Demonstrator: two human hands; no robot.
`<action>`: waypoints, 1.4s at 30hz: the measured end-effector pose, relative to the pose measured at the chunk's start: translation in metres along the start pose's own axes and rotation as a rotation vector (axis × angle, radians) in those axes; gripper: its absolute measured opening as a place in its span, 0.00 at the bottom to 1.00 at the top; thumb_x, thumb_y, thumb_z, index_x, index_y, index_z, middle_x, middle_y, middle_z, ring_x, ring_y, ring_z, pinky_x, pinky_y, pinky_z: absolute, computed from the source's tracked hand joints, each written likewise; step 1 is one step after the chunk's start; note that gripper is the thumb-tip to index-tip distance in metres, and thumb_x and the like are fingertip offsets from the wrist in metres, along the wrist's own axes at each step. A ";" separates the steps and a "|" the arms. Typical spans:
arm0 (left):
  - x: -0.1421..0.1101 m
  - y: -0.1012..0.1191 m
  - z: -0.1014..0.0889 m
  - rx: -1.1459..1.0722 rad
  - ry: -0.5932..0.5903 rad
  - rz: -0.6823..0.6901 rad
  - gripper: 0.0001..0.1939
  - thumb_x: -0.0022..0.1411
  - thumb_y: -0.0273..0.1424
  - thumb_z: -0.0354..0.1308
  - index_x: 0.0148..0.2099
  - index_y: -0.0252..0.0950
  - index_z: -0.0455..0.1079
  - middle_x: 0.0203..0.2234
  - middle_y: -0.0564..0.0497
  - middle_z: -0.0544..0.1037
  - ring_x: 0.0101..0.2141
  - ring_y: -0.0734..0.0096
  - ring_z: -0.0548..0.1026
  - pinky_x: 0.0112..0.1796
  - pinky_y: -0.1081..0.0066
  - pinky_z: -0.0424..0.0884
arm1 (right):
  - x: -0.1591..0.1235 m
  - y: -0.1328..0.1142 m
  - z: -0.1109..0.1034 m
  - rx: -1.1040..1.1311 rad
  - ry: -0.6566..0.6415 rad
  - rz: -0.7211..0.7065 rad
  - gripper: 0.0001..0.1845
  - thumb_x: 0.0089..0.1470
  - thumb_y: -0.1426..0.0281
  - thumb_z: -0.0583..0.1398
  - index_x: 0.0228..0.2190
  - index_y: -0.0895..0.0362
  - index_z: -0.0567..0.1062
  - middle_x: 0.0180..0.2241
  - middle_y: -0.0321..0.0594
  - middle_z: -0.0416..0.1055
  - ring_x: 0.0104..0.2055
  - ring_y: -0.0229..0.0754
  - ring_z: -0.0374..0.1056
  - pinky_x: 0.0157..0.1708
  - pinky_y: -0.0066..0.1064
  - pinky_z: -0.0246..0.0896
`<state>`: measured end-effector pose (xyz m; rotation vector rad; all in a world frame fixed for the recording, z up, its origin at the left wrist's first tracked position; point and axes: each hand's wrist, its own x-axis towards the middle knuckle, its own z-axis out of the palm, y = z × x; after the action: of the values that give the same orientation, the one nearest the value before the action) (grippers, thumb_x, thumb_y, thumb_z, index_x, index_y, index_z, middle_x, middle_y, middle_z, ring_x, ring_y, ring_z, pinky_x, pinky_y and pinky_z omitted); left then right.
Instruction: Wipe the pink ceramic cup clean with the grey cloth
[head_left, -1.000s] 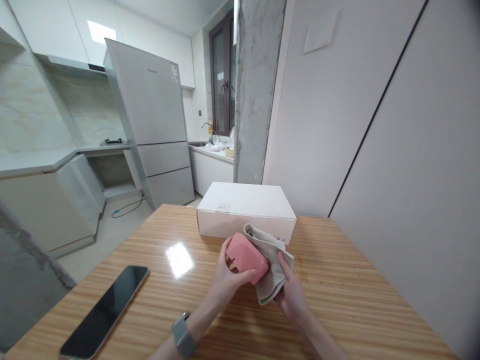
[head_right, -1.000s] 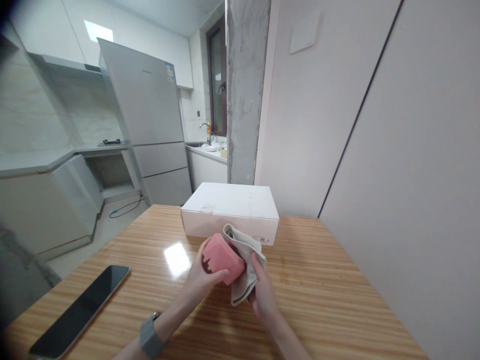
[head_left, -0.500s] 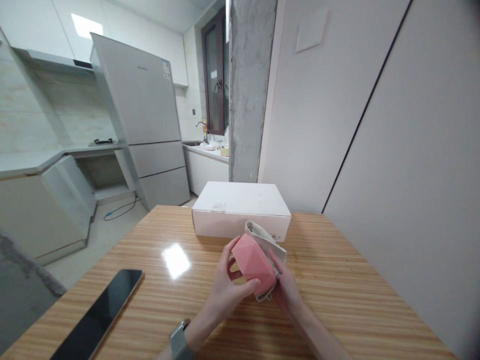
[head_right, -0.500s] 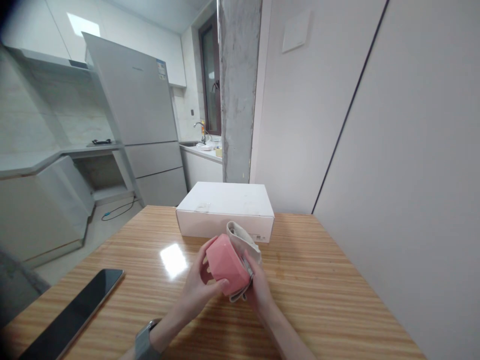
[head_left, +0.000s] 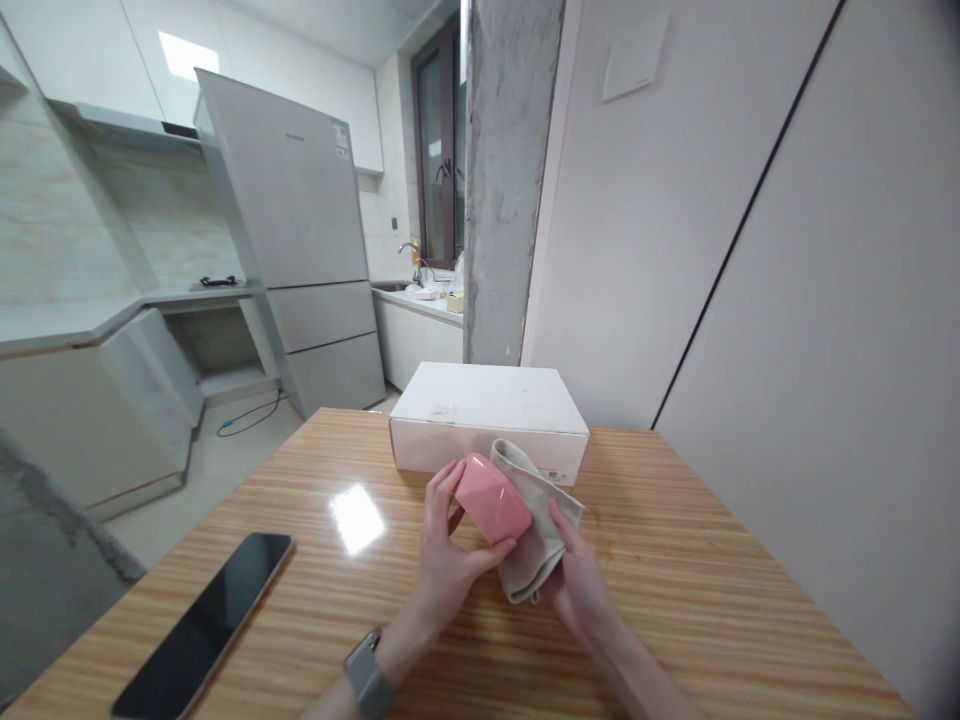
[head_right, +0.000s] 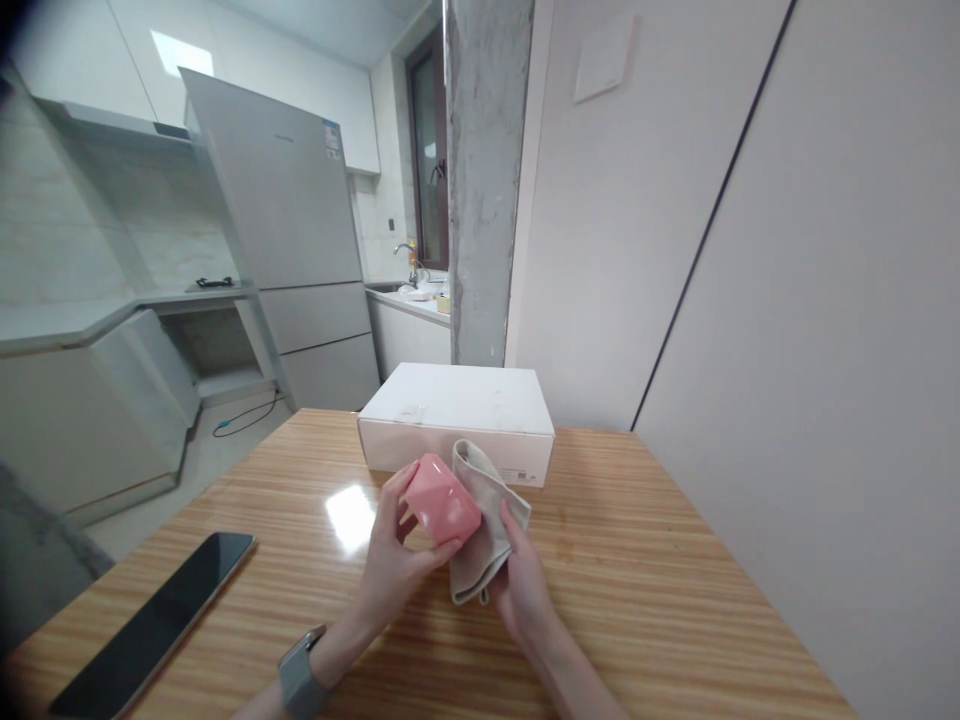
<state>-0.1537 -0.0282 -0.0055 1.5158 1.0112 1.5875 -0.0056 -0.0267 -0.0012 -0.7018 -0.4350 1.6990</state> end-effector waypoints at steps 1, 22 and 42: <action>0.000 -0.001 0.000 0.011 -0.011 0.021 0.45 0.44 0.31 0.72 0.62 0.47 0.55 0.62 0.45 0.53 0.59 0.52 0.60 0.52 0.59 0.68 | 0.001 0.001 -0.001 0.009 0.004 -0.005 0.18 0.46 0.58 0.66 0.36 0.56 0.81 0.39 0.41 0.80 0.43 0.50 0.75 0.47 0.38 0.67; 0.006 -0.005 0.000 -0.215 -0.043 -0.253 0.45 0.44 0.31 0.69 0.62 0.40 0.53 0.52 0.42 0.70 0.47 0.56 0.72 0.44 0.63 0.73 | 0.003 -0.003 -0.003 -0.032 0.017 -0.067 0.22 0.42 0.56 0.69 0.37 0.57 0.81 0.41 0.42 0.80 0.49 0.52 0.72 0.51 0.39 0.65; 0.002 -0.002 0.008 -0.342 -0.096 -0.284 0.41 0.48 0.36 0.68 0.62 0.42 0.54 0.55 0.42 0.68 0.49 0.57 0.72 0.47 0.61 0.70 | 0.001 -0.007 -0.005 -0.051 0.040 -0.137 0.20 0.43 0.56 0.68 0.35 0.58 0.80 0.34 0.40 0.81 0.37 0.46 0.76 0.38 0.32 0.70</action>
<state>-0.1462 -0.0253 -0.0062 1.1491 0.8119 1.3889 0.0027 -0.0250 -0.0009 -0.7253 -0.4891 1.5471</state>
